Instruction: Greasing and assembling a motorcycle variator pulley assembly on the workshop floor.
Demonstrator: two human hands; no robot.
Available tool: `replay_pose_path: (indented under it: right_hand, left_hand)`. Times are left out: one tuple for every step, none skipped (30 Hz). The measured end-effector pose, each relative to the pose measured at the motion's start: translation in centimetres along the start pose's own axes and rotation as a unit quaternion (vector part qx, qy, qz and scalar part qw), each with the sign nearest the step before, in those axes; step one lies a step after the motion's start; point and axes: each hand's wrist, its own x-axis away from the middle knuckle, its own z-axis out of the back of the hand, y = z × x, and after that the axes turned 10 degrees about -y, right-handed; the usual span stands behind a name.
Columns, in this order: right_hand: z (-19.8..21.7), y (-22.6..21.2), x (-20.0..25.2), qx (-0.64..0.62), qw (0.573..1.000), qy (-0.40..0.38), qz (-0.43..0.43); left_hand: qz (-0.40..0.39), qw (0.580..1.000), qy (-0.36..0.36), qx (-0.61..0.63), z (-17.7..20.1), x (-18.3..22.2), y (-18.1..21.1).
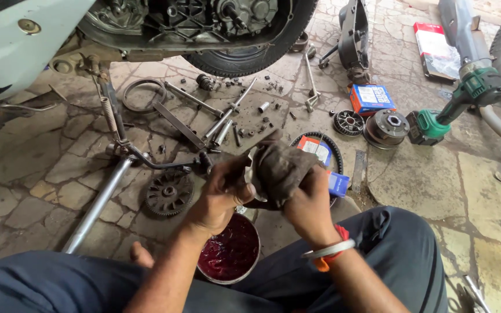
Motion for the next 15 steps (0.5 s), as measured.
replay_pose_path:
  right_hand:
    - [0.1,-0.5,0.1,0.000,1.000,0.002,-0.001]
    - [0.2,-1.0,0.0,0.102,0.993,-0.023,0.051]
    - [0.2,-1.5,0.0,0.203,0.973,-0.048,0.103]
    - [0.4,-1.7,0.0,0.203,0.973,-0.048,0.102]
    - [0.5,-1.8,0.0,0.242,0.967,-0.035,0.078]
    - [0.6,-1.9,-0.1,0.279,0.958,-0.022,0.054]
    - [1.1,-1.2,-0.3,0.279,0.959,-0.022,0.054]
    - [1.6,-0.5,-0.3,0.310,0.949,-0.015,0.062]
    - [2.2,0.2,-0.4,0.341,0.938,-0.008,0.070]
    - [3.3,1.9,-0.5,0.341,0.938,-0.007,0.070]
    - [4.4,3.6,-0.7,0.086,0.996,0.008,0.016]
    - [5.4,5.4,-0.9,-0.176,0.983,0.026,-0.039]
    - [5.2,3.6,-1.0,-0.176,0.983,0.027,-0.038]
    - [4.9,1.8,-1.2,-0.053,0.998,0.002,-0.014]
    - [4.6,0.0,-1.3,0.071,0.997,-0.021,0.010]
  left_hand:
    - [0.001,1.000,0.000,0.001,-0.9,-0.1,0.9]
    - [0.012,1.000,-0.016,-0.001,-1.8,-0.4,1.9]
    - [0.022,0.999,-0.031,-0.003,-2.7,-0.6,2.9]
    - [0.022,0.999,-0.031,-0.003,-3.0,-0.7,3.3]
    - [0.040,0.997,-0.052,-0.051,-3.4,-0.7,3.7]
    - [0.057,0.991,-0.073,-0.101,-3.6,-0.8,4.1]
    - [0.057,0.991,-0.072,-0.101,-3.1,-0.6,3.1]
    - [0.072,0.992,-0.061,-0.089,-2.6,-0.3,2.0]
    - [0.087,0.992,-0.049,-0.077,-2.2,0.0,0.9]
    - [0.087,0.992,-0.049,-0.077,-1.7,0.0,0.1]
    - [0.059,0.998,-0.024,0.006,-1.3,0.0,-0.6]
    - [0.030,0.996,0.000,0.088,-0.8,0.0,-1.3]
    - [0.031,0.996,-0.001,0.088,-1.3,-0.6,0.0]
    - [0.054,0.985,0.066,0.149,-1.8,-1.1,1.3]
    - [0.077,0.966,0.132,0.209,-2.3,-1.5,2.6]
